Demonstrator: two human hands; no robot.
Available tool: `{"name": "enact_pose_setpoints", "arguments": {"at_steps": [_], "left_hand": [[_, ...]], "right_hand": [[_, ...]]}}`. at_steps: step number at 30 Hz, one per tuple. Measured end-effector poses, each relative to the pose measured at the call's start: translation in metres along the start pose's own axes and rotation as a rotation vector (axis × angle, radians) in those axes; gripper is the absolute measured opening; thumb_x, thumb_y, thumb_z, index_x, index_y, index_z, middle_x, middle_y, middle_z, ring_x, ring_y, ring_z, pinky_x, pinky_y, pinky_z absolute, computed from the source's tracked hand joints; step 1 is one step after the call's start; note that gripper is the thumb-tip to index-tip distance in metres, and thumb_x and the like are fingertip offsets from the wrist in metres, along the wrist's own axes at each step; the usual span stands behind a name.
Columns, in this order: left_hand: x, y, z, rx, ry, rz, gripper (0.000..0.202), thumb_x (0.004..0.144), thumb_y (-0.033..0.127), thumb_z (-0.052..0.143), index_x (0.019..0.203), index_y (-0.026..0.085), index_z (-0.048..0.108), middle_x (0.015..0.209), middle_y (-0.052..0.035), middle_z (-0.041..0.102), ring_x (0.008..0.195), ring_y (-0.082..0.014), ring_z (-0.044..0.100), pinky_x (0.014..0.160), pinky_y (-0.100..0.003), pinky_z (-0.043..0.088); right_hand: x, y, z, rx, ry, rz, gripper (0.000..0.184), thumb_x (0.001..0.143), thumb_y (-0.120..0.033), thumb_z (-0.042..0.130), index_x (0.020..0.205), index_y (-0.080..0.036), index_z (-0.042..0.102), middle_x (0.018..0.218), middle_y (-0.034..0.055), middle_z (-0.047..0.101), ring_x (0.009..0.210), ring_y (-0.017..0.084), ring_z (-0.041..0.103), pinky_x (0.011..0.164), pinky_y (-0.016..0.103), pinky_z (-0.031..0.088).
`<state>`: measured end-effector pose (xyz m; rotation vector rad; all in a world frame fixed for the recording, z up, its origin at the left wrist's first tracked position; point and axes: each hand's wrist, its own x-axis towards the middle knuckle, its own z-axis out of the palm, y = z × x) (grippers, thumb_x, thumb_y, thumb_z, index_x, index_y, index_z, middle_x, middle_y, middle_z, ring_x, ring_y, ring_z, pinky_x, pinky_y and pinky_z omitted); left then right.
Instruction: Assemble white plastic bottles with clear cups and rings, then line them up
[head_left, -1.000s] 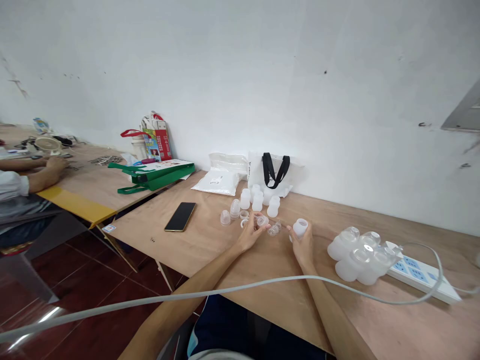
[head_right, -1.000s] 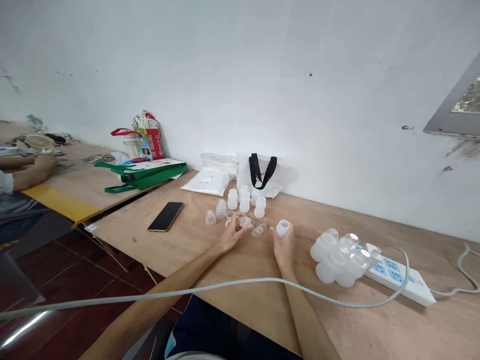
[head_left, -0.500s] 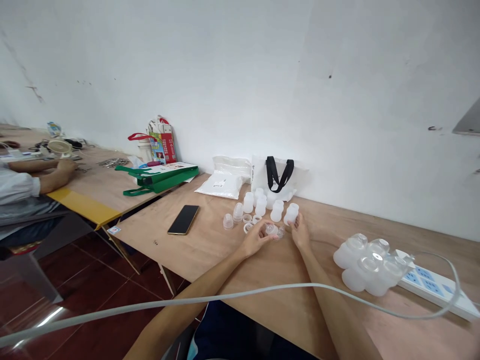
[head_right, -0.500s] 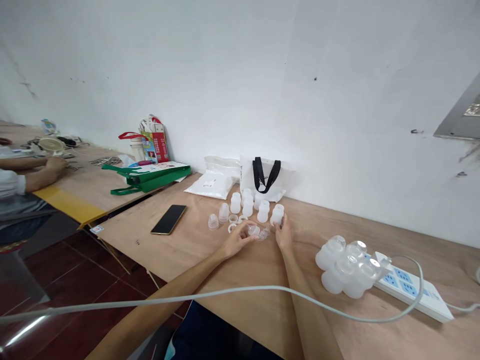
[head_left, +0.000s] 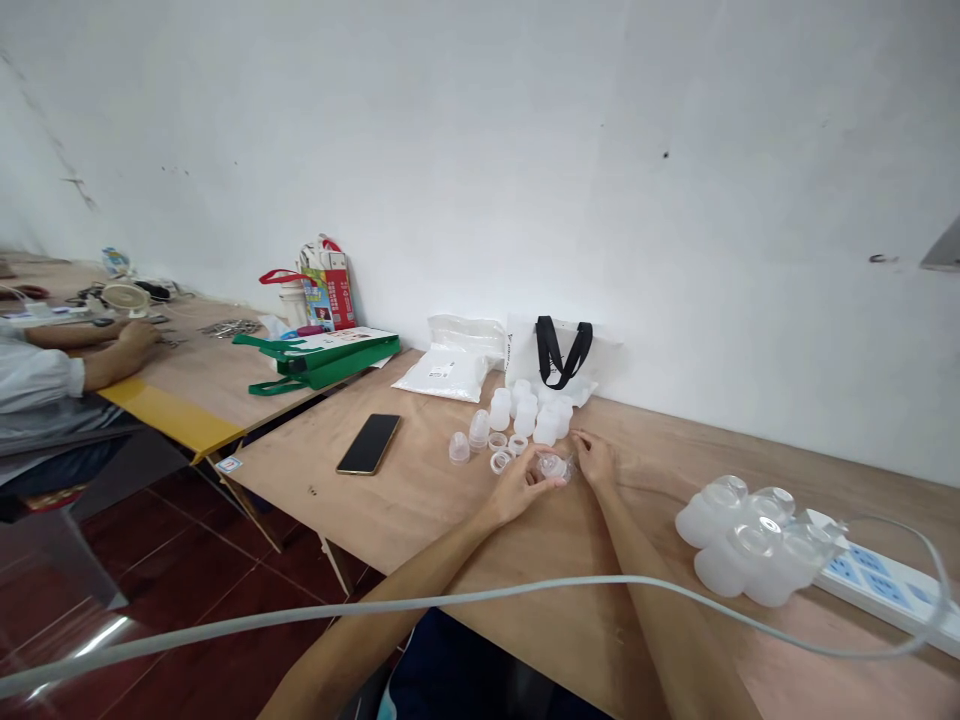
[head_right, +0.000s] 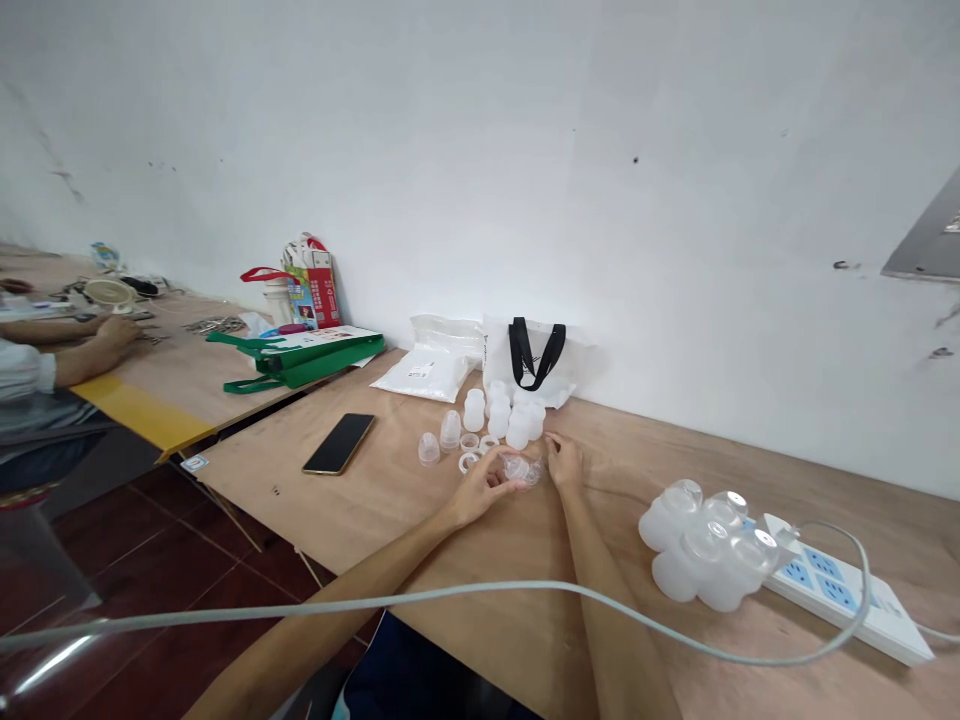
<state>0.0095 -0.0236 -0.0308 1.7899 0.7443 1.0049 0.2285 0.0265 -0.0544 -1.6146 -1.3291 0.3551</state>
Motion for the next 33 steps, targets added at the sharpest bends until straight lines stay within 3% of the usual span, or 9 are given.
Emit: {"name": "enact_pose_setpoints", "arguments": {"at_steps": [5,10,15,19,22,25,30,33], "left_hand": [[0.0,-0.002,0.0,-0.066,0.083,0.025,0.051,0.084,0.052,0.076,0.12,0.021,0.056,0.073,0.0048,0.052,0.064,-0.0126,0.051,0.06,-0.024,0.04],[0.002,0.002,0.008,-0.205,0.064,-0.011,0.047,0.09,0.06,0.067,0.112,0.021,0.055,0.077,0.004,0.057,0.056,-0.0088,0.048,0.056,-0.022,0.041],[-0.003,0.008,0.015,-0.272,0.041,-0.036,0.053,0.078,0.059,0.08,0.101,0.018,0.055,0.087,-0.0004,0.067,0.058,-0.0075,0.053,0.053,-0.02,0.041],[-0.004,0.007,0.016,-0.295,0.006,-0.075,0.055,0.074,0.059,0.083,0.095,0.018,0.054,0.082,-0.0001,0.068,0.052,-0.0073,0.054,0.045,-0.018,0.038],[-0.003,0.004,0.015,-0.321,-0.069,-0.083,0.056,0.074,0.061,0.081,0.099,0.018,0.055,0.086,-0.0014,0.068,0.051,-0.0078,0.056,0.042,-0.018,0.038],[-0.002,0.003,0.011,-0.283,-0.15,-0.067,0.054,0.078,0.06,0.078,0.105,0.018,0.057,0.094,-0.0041,0.069,0.058,-0.0102,0.061,0.045,-0.019,0.042],[-0.004,0.007,-0.005,0.159,-0.146,0.1,0.03,0.091,0.045,0.068,0.105,0.018,0.064,0.098,-0.0039,0.07,0.074,-0.0138,0.062,0.068,-0.025,0.049],[-0.007,0.013,-0.011,0.37,-0.173,0.151,0.021,0.093,0.036,0.064,0.106,0.02,0.063,0.107,-0.0034,0.07,0.089,-0.0171,0.064,0.08,-0.028,0.05]], "right_hand": [[-0.023,-0.002,-0.011,0.076,0.079,0.009,0.047,0.092,-0.04,0.04,0.113,-0.013,0.073,0.123,0.0165,0.074,0.115,0.026,0.068,0.102,0.043,0.05],[-0.084,-0.026,-0.033,0.14,0.105,-0.038,0.052,0.095,-0.055,0.043,0.118,-0.016,0.067,0.117,0.0148,0.074,0.1,0.025,0.069,0.09,0.039,0.053],[-0.127,-0.05,-0.037,0.113,-0.127,-0.334,0.051,0.091,-0.048,0.062,0.134,-0.021,0.055,0.127,0.011,0.069,0.11,0.024,0.065,0.097,0.04,0.052],[-0.125,-0.049,-0.028,0.052,-0.083,-0.439,0.035,0.096,-0.039,0.056,0.127,-0.023,0.06,0.125,0.0115,0.068,0.11,0.026,0.065,0.097,0.044,0.054],[-0.118,-0.041,-0.025,0.05,-0.035,-0.421,0.032,0.097,-0.039,0.055,0.124,-0.022,0.063,0.119,0.0125,0.068,0.106,0.027,0.067,0.092,0.046,0.057],[-0.113,-0.034,-0.027,0.067,-0.067,-0.405,0.033,0.096,-0.043,0.058,0.121,-0.023,0.065,0.12,0.0128,0.069,0.107,0.029,0.069,0.091,0.046,0.059],[-0.108,-0.025,-0.027,0.014,-0.136,-0.42,0.034,0.093,-0.047,0.059,0.117,-0.025,0.069,0.116,0.0088,0.077,0.096,0.028,0.075,0.089,0.046,0.061],[-0.107,-0.02,-0.024,-0.024,-0.109,-0.45,0.036,0.093,-0.047,0.058,0.119,-0.025,0.07,0.116,0.008,0.078,0.099,0.028,0.076,0.093,0.046,0.061]]}}
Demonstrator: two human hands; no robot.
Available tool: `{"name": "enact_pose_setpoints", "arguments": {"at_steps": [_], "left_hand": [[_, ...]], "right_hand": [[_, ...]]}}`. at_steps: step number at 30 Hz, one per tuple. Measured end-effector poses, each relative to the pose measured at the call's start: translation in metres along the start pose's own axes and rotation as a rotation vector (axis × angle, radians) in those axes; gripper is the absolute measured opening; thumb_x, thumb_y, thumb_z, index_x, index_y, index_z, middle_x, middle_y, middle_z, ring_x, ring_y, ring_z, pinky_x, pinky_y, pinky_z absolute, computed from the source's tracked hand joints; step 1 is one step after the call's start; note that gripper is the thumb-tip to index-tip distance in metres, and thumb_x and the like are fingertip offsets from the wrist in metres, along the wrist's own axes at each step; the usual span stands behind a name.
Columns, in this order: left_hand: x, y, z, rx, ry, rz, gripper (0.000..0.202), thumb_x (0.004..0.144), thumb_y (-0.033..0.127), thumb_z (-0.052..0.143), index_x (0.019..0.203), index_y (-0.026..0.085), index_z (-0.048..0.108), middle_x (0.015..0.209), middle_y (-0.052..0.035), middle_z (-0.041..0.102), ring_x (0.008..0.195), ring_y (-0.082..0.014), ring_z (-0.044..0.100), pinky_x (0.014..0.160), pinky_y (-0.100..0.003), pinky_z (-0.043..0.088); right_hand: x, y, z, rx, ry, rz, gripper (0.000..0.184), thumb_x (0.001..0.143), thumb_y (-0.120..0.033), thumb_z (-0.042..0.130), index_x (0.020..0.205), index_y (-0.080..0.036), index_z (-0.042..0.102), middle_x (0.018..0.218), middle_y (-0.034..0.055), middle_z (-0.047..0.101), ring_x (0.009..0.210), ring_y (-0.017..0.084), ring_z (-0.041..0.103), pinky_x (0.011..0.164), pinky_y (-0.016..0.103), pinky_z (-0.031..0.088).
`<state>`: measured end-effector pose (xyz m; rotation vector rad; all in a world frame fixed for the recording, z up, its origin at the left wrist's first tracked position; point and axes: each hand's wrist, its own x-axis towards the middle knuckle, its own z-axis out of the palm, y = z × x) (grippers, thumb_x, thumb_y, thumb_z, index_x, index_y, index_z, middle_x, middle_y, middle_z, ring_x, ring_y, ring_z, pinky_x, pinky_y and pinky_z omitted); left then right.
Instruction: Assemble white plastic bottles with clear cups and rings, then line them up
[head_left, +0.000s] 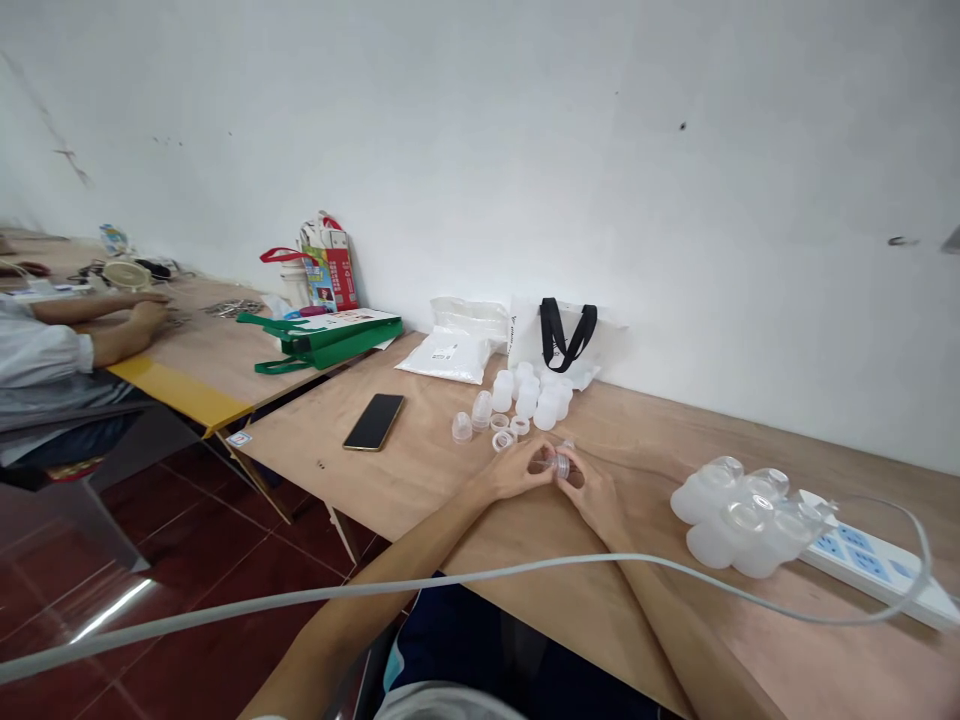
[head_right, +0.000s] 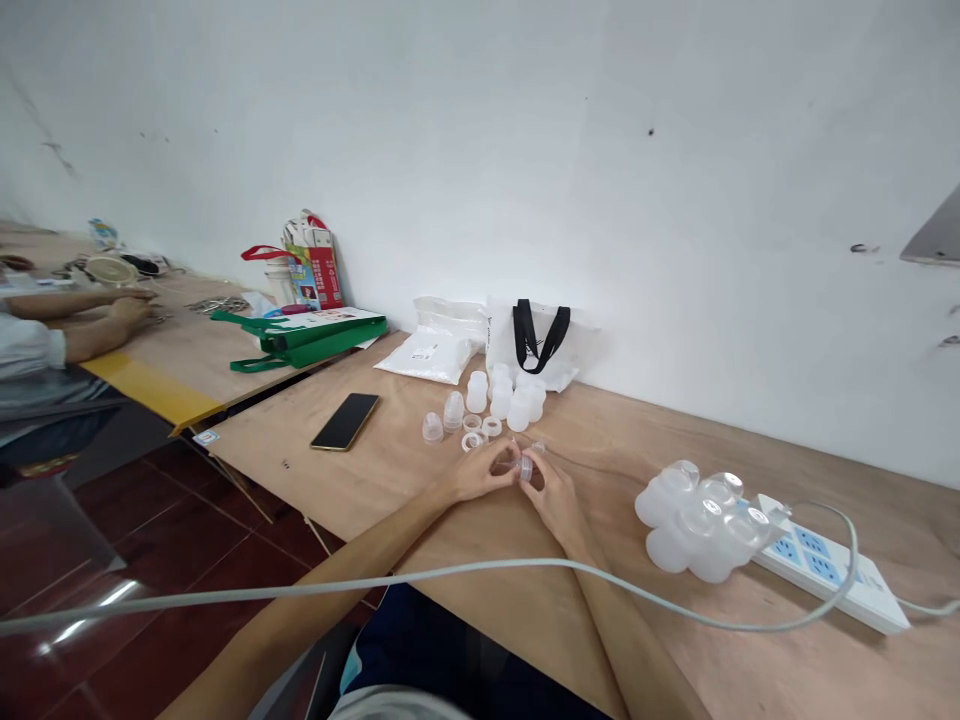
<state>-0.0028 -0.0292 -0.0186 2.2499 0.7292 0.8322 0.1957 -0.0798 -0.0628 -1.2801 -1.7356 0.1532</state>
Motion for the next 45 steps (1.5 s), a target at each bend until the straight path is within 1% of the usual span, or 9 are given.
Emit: {"name": "enact_pose_setpoints", "arguments": {"at_steps": [7,13,16,18,21,23,33,40,45], "left_hand": [[-0.001,0.0,0.0,0.058,-0.087,0.006,0.018,0.099,0.035,0.055,0.111,0.022,0.057,0.096,-0.0016,0.069,0.083,-0.0172,0.064,0.078,-0.028,0.049],[0.003,-0.011,0.008,-0.145,-0.062,0.065,0.027,0.105,0.043,0.045,0.107,0.019,0.056,0.086,-0.0014,0.064,0.068,-0.013,0.057,0.066,-0.024,0.045],[0.004,-0.011,0.011,-0.299,0.006,0.042,0.037,0.105,0.053,0.042,0.107,0.018,0.054,0.085,-0.002,0.062,0.06,-0.0119,0.054,0.059,-0.024,0.045],[0.005,-0.012,0.01,-0.32,0.126,0.017,0.039,0.103,0.057,0.045,0.108,0.019,0.053,0.09,-0.0034,0.062,0.068,-0.0137,0.058,0.061,-0.025,0.047],[0.004,-0.016,0.005,-0.164,0.27,-0.006,0.034,0.101,0.053,0.053,0.11,0.021,0.055,0.097,-0.0036,0.063,0.084,-0.0161,0.061,0.071,-0.026,0.05],[0.004,-0.02,0.003,-0.035,0.256,-0.003,0.028,0.102,0.048,0.054,0.112,0.022,0.057,0.097,-0.0024,0.064,0.084,-0.016,0.061,0.076,-0.027,0.05],[0.003,-0.02,0.01,0.237,0.18,0.067,0.021,0.096,0.028,0.06,0.113,0.019,0.067,0.1,-0.0065,0.07,0.087,-0.0189,0.064,0.087,-0.032,0.053],[-0.003,-0.003,0.0,0.39,-0.085,0.047,0.032,0.09,0.021,0.061,0.121,0.022,0.068,0.115,-0.0087,0.068,0.101,-0.0248,0.066,0.087,-0.033,0.052],[-0.006,0.014,-0.006,0.346,0.035,-0.042,0.034,0.103,0.035,0.047,0.133,0.023,0.059,0.125,-0.0089,0.066,0.102,-0.024,0.066,0.086,-0.034,0.05]], "right_hand": [[-0.002,-0.005,-0.004,0.035,-0.022,-0.034,0.035,0.092,-0.045,0.06,0.12,-0.028,0.072,0.114,0.0054,0.079,0.093,0.026,0.077,0.087,0.041,0.062],[0.005,-0.015,-0.009,0.229,-0.064,0.225,0.044,0.079,-0.052,0.077,0.115,-0.027,0.074,0.108,0.0047,0.079,0.093,0.028,0.076,0.092,0.044,0.059],[0.008,-0.016,-0.01,0.498,-0.049,0.372,0.056,0.07,-0.055,0.085,0.113,-0.022,0.073,0.109,0.0069,0.079,0.101,0.028,0.074,0.094,0.043,0.058],[0.009,-0.014,-0.012,0.594,0.029,0.436,0.059,0.066,-0.057,0.087,0.11,-0.02,0.073,0.109,0.0089,0.079,0.102,0.029,0.073,0.092,0.042,0.058],[0.01,-0.011,-0.014,0.597,0.148,0.484,0.058,0.07,-0.063,0.083,0.107,-0.019,0.073,0.107,0.0099,0.078,0.097,0.027,0.072,0.081,0.036,0.057],[0.01,-0.007,-0.014,0.575,0.207,0.504,0.059,0.072,-0.066,0.079,0.106,-0.019,0.072,0.105,0.0097,0.077,0.091,0.025,0.071,0.07,0.032,0.055],[0.01,0.0,-0.01,0.543,0.248,0.449,0.06,0.067,-0.057,0.085,0.109,-0.019,0.063,0.107,0.0119,0.076,0.1,0.027,0.07,0.081,0.038,0.056],[0.011,-0.006,-0.012,0.474,0.202,0.411,0.053,0.077,-0.061,0.075,0.107,-0.018,0.066,0.111,0.0138,0.075,0.103,0.028,0.069,0.089,0.041,0.056],[0.009,-0.016,-0.014,0.279,0.17,0.303,0.048,0.086,-0.058,0.068,0.114,-0.02,0.069,0.118,0.0131,0.072,0.109,0.029,0.067,0.093,0.044,0.055]]}}
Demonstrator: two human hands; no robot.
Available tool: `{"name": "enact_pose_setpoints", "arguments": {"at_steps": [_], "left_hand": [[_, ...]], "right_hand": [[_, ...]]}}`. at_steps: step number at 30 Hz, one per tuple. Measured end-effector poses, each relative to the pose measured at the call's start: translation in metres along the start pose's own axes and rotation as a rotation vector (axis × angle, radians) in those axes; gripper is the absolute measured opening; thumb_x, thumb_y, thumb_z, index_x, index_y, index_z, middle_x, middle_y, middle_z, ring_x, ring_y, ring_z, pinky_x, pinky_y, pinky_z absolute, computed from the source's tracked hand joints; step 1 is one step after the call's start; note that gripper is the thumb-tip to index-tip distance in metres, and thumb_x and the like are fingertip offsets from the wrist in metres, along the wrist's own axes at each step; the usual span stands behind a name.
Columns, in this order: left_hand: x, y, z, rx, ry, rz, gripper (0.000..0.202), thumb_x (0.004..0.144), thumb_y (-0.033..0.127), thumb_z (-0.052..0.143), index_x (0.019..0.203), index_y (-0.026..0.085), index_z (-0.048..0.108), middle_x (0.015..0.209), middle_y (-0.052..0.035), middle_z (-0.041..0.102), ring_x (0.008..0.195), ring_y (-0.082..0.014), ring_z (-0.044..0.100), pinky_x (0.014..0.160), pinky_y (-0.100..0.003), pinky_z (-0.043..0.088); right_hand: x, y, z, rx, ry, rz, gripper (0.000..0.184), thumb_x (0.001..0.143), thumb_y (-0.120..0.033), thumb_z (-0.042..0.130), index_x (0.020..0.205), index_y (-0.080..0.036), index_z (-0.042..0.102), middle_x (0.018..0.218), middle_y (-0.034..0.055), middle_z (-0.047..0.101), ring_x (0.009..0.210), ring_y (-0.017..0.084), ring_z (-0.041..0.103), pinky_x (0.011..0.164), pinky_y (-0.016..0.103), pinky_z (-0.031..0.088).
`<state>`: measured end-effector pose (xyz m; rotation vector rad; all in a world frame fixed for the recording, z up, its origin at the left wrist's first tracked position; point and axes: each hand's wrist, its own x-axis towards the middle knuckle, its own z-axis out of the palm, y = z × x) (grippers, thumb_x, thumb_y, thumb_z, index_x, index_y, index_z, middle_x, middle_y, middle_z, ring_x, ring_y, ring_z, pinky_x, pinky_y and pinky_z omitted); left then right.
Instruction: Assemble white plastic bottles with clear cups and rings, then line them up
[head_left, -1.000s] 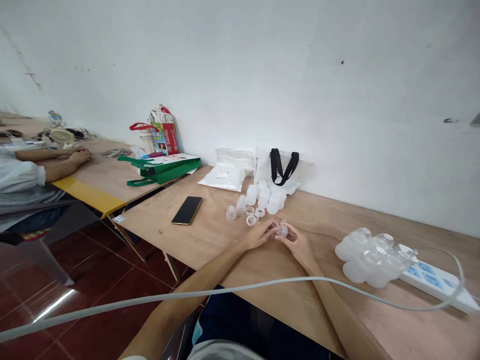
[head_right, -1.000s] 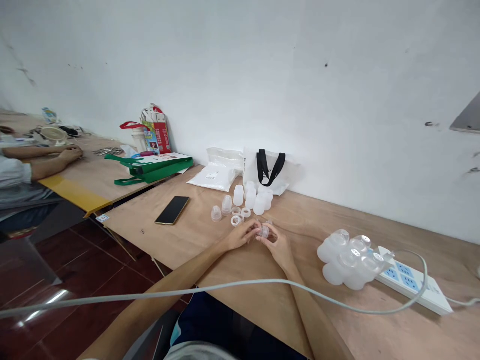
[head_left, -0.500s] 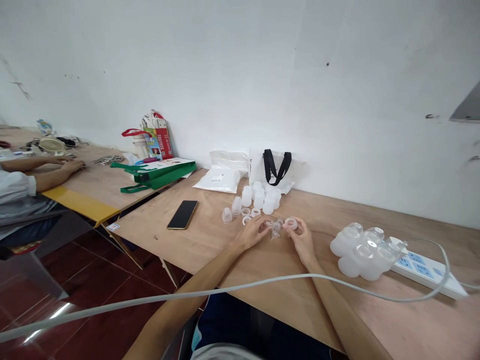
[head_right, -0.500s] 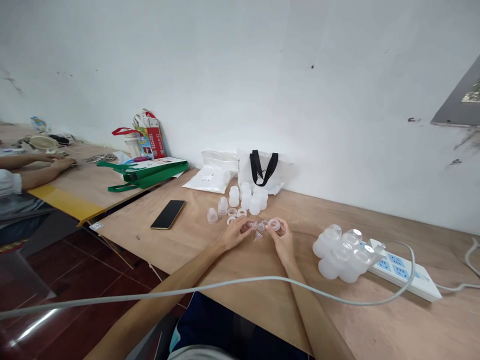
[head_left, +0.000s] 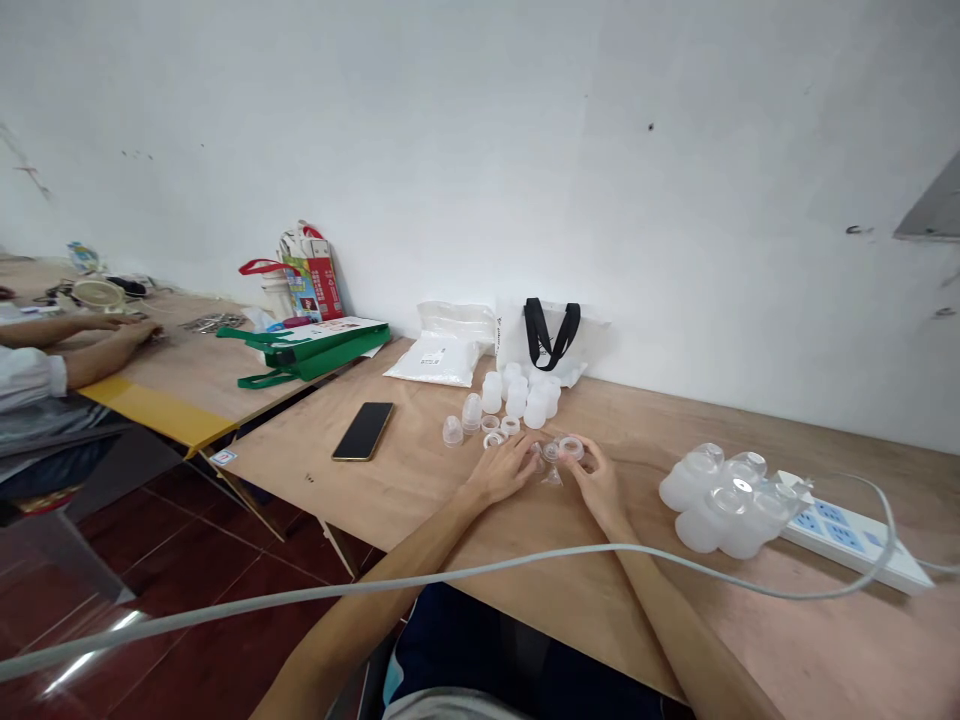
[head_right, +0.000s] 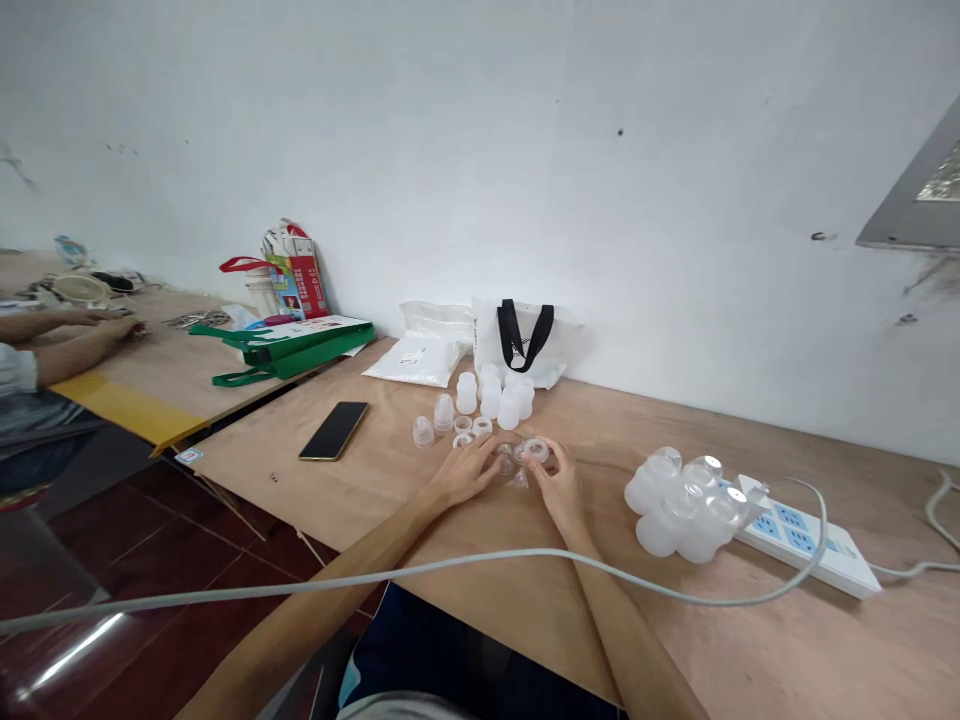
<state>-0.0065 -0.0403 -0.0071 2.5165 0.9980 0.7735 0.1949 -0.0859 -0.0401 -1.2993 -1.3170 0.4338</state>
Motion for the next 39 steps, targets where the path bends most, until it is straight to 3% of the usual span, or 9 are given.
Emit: {"name": "enact_pose_setpoints", "arguments": {"at_steps": [3,6,10,14,18,22,28,33,39], "left_hand": [[-0.003,0.005,-0.002,-0.155,0.038,-0.021,0.036,0.107,0.044,0.04,0.131,0.024,0.058,0.109,-0.0049,0.069,0.089,-0.0188,0.066,0.083,-0.031,0.049],[-0.004,0.005,0.005,-0.285,-0.028,0.027,0.046,0.1,0.052,0.054,0.135,0.022,0.051,0.095,-0.0012,0.067,0.075,-0.0157,0.062,0.074,-0.028,0.048],[-0.003,0.003,0.013,-0.32,-0.014,-0.001,0.048,0.096,0.05,0.062,0.131,0.02,0.051,0.084,0.0015,0.063,0.069,-0.0151,0.059,0.066,-0.026,0.046],[-0.007,-0.001,0.005,-0.205,0.061,-0.015,0.045,0.095,0.042,0.061,0.135,0.023,0.051,0.092,-0.0009,0.067,0.075,-0.0165,0.062,0.073,-0.028,0.05],[-0.019,-0.015,-0.012,0.049,0.151,-0.06,0.038,0.1,0.039,0.052,0.134,0.022,0.053,0.113,-0.0085,0.07,0.102,-0.0245,0.066,0.09,-0.036,0.052],[-0.023,-0.034,-0.017,0.293,0.138,-0.215,0.039,0.104,0.043,0.044,0.132,0.019,0.054,0.121,-0.0141,0.068,0.101,-0.0303,0.068,0.08,-0.037,0.052],[-0.011,-0.047,-0.003,0.344,0.12,-0.332,0.047,0.106,0.045,0.035,0.137,0.015,0.052,0.12,-0.0203,0.066,0.086,-0.0332,0.07,0.068,-0.039,0.051],[-0.004,-0.053,0.004,0.317,0.138,-0.318,0.049,0.106,0.046,0.034,0.142,0.016,0.05,0.119,-0.0212,0.065,0.089,-0.0338,0.069,0.071,-0.039,0.051],[-0.003,-0.051,0.001,0.304,0.141,-0.312,0.056,0.106,0.049,0.041,0.155,0.023,0.039,0.137,-0.018,0.056,0.098,-0.0314,0.067,0.076,-0.036,0.051]], "right_hand": [[-0.006,-0.007,0.002,-0.146,0.006,-0.211,0.04,0.09,-0.051,0.067,0.117,-0.022,0.07,0.13,0.013,0.066,0.121,0.029,0.062,0.105,0.047,0.05],[-0.011,-0.012,0.004,-0.253,-0.037,-0.398,0.033,0.095,-0.038,0.06,0.124,-0.024,0.07,0.137,0.0122,0.063,0.128,0.029,0.059,0.111,0.047,0.047],[-0.013,-0.014,0.006,-0.413,-0.056,-0.503,0.037,0.096,-0.027,0.054,0.13,-0.029,0.069,0.137,0.0083,0.066,0.127,0.029,0.061,0.112,0.05,0.046],[-0.014,-0.014,0.005,-0.477,-0.077,-0.496,0.042,0.099,-0.032,0.054,0.141,-0.03,0.061,0.145,0.0074,0.061,0.132,0.03,0.059,0.113,0.05,0.045],[-0.022,-0.008,-0.009,-0.566,-0.195,-0.483,0.048,0.097,-0.042,0.062,0.144,-0.033,0.056,0.153,0.0066,0.055,0.137,0.03,0.054,0.113,0.051,0.045],[-0.028,0.002,-0.027,-0.702,-0.313,-0.522,0.041,0.096,-0.039,0.063,0.137,-0.034,0.062,0.158,0.0061,0.049,0.141,0.031,0.05,0.111,0.053,0.045],[-0.027,-0.005,-0.03,-0.722,-0.142,-0.412,0.04,0.101,-0.025,0.044,0.137,-0.028,0.061,0.15,0.0087,0.057,0.134,0.031,0.057,0.108,0.053,0.047],[-0.043,-0.03,-0.049,-0.738,-0.044,-0.578,0.04,0.096,-0.022,0.049,0.132,-0.03,0.065,0.142,0.0071,0.064,0.13,0.031,0.06,0.11,0.051,0.044],[-0.061,-0.05,-0.12,-0.979,0.539,-0.456,0.059,0.093,-0.034,0.061,0.149,-0.02,0.048,0.144,0.0218,0.057,0.123,0.046,0.057,0.099,0.064,0.04]]}}
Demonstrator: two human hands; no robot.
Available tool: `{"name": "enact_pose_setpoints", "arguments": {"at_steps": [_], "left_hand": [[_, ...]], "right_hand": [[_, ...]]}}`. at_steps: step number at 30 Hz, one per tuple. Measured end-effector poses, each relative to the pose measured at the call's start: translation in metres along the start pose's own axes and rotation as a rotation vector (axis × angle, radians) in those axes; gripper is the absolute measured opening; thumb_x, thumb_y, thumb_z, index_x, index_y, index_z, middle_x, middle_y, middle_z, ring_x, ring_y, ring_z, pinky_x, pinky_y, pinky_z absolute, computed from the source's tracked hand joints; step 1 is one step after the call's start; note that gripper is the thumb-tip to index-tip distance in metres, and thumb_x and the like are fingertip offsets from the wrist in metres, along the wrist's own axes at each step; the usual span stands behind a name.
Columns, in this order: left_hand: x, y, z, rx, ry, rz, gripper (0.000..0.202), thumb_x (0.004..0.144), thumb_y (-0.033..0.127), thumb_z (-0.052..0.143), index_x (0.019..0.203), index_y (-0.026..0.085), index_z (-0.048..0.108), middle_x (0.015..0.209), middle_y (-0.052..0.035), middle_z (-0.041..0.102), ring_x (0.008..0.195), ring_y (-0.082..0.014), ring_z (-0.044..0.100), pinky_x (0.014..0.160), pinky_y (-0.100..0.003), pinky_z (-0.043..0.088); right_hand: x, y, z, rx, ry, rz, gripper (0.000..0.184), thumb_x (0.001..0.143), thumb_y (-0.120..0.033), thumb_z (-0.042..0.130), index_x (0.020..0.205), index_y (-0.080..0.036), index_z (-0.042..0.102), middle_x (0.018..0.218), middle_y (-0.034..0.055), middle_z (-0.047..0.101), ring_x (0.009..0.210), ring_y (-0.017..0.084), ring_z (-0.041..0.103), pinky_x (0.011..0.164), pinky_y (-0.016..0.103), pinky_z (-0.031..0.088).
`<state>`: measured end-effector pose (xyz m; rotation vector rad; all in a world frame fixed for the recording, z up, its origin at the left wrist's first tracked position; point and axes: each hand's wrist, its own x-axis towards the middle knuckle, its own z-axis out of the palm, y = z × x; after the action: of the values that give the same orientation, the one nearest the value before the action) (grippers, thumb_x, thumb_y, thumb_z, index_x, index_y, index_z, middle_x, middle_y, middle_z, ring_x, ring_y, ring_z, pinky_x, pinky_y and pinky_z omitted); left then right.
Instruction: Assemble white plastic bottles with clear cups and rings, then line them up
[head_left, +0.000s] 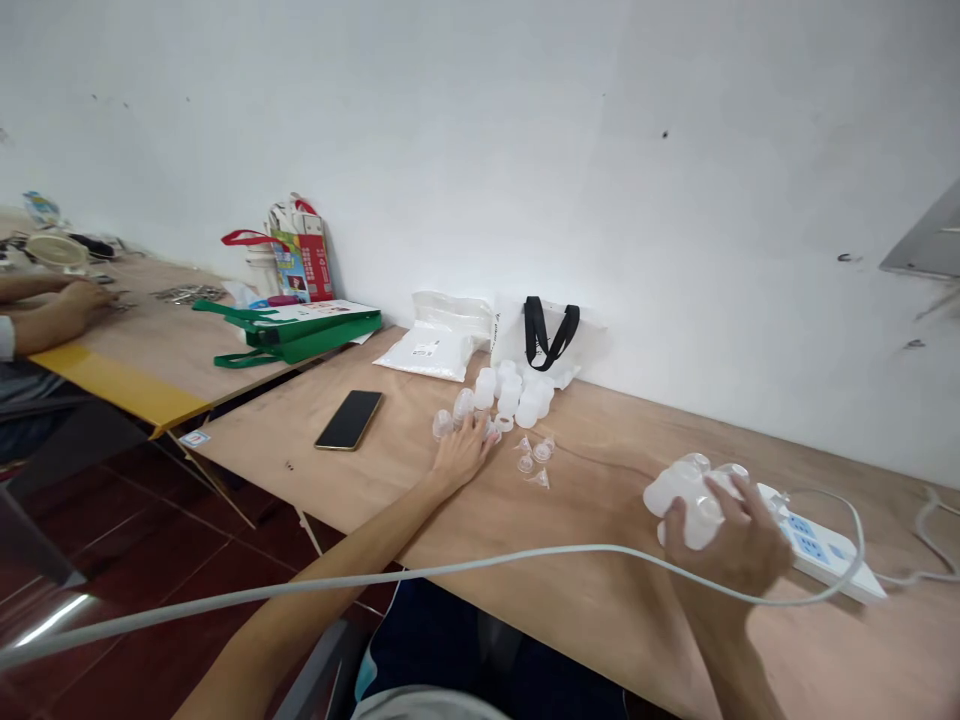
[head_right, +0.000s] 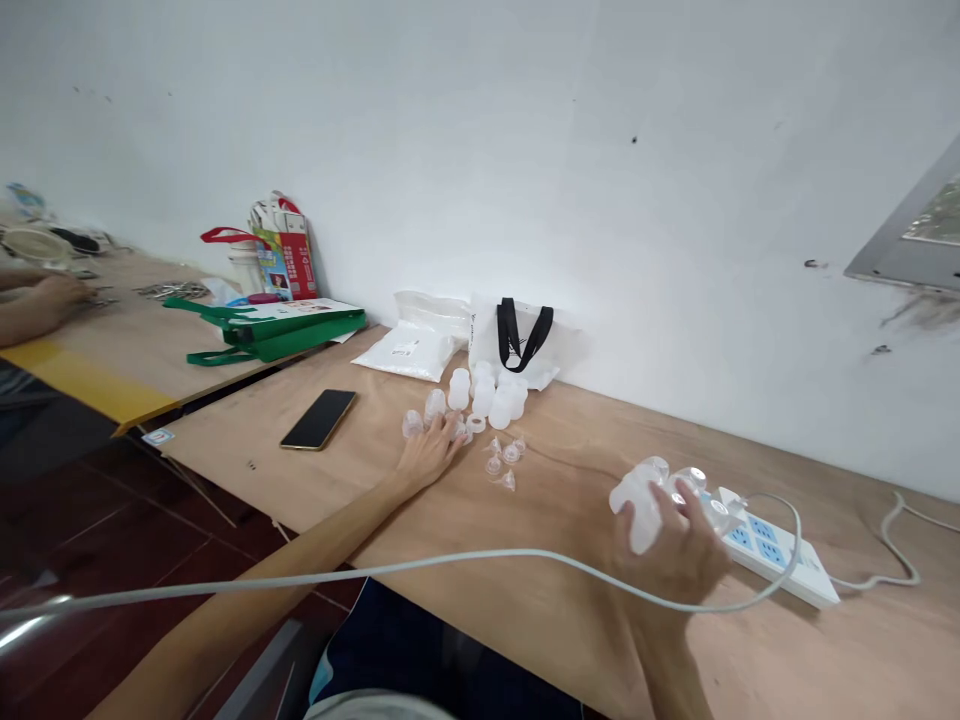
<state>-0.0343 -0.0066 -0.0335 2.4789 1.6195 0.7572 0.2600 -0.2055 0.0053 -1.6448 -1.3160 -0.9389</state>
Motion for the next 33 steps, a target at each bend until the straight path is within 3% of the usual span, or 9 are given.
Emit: {"name": "enact_pose_setpoints", "arguments": {"at_steps": [3,7,10,16,22,27,33], "left_hand": [[-0.002,0.005,-0.006,-0.058,0.049,0.034,0.053,0.105,0.049,0.043,0.154,0.028,0.041,0.147,-0.0161,0.05,0.107,-0.0322,0.065,0.078,-0.035,0.051],[-0.006,0.011,-0.014,-0.06,0.047,0.108,0.047,0.106,0.047,0.038,0.147,0.025,0.048,0.141,-0.0169,0.054,0.108,-0.0336,0.064,0.072,-0.033,0.051],[-0.008,0.012,-0.014,-0.018,0.028,0.133,0.042,0.107,0.042,0.036,0.141,0.022,0.051,0.138,-0.0171,0.055,0.106,-0.0312,0.065,0.068,-0.031,0.05],[-0.007,0.005,-0.008,-0.017,-0.036,0.119,0.031,0.105,0.033,0.041,0.131,0.02,0.052,0.139,-0.0149,0.053,0.102,-0.0264,0.066,0.063,-0.029,0.052],[-0.006,-0.002,-0.003,-0.165,-0.03,0.174,0.034,0.103,0.034,0.046,0.135,0.022,0.048,0.143,-0.0125,0.049,0.101,-0.0236,0.067,0.08,-0.036,0.058],[-0.009,-0.009,-0.005,-0.242,0.008,0.106,0.039,0.101,0.037,0.051,0.137,0.024,0.046,0.143,-0.0106,0.048,0.11,-0.0257,0.066,0.085,-0.039,0.058],[-0.016,0.011,-0.023,-0.225,0.056,0.097,0.036,0.104,0.047,0.044,0.131,0.024,0.053,0.136,-0.0096,0.055,0.105,-0.0251,0.067,0.075,-0.035,0.056]], "right_hand": [[0.006,0.02,-0.011,-0.238,-0.046,0.071,0.075,0.091,-0.048,0.065,0.153,-0.012,0.044,0.136,0.0265,0.061,0.115,0.05,0.058,0.09,0.06,0.042],[-0.002,0.031,-0.009,-0.29,-0.172,0.058,0.073,0.093,-0.057,0.057,0.148,-0.01,0.05,0.109,0.0243,0.069,0.099,0.047,0.062,0.079,0.052,0.044],[-0.014,0.031,-0.004,-0.208,-0.201,0.093,0.07,0.094,-0.059,0.052,0.146,-0.012,0.05,0.098,0.0195,0.07,0.096,0.042,0.063,0.08,0.05,0.044],[-0.025,0.025,0.009,0.059,-0.336,0.224,0.059,0.088,-0.065,0.049,0.126,-0.02,0.057,0.101,0.0118,0.071,0.088,0.033,0.066,0.074,0.043,0.046],[-0.015,0.018,0.02,0.156,-0.514,0.235,0.043,0.078,-0.054,0.051,0.109,-0.024,0.057,0.102,0.009,0.071,0.096,0.033,0.066,0.08,0.044,0.049],[-0.008,0.009,0.02,0.318,-0.744,0.408,0.036,0.082,-0.055,0.055,0.106,-0.028,0.053,0.1,0.0072,0.074,0.083,0.032,0.071,0.069,0.041,0.05],[-0.016,-0.018,0.027,0.571,-0.734,0.515,0.037,0.087,-0.06,0.057,0.102,-0.026,0.053,0.069,0.0021,0.071,0.057,0.027,0.067,0.056,0.037,0.051]]}}
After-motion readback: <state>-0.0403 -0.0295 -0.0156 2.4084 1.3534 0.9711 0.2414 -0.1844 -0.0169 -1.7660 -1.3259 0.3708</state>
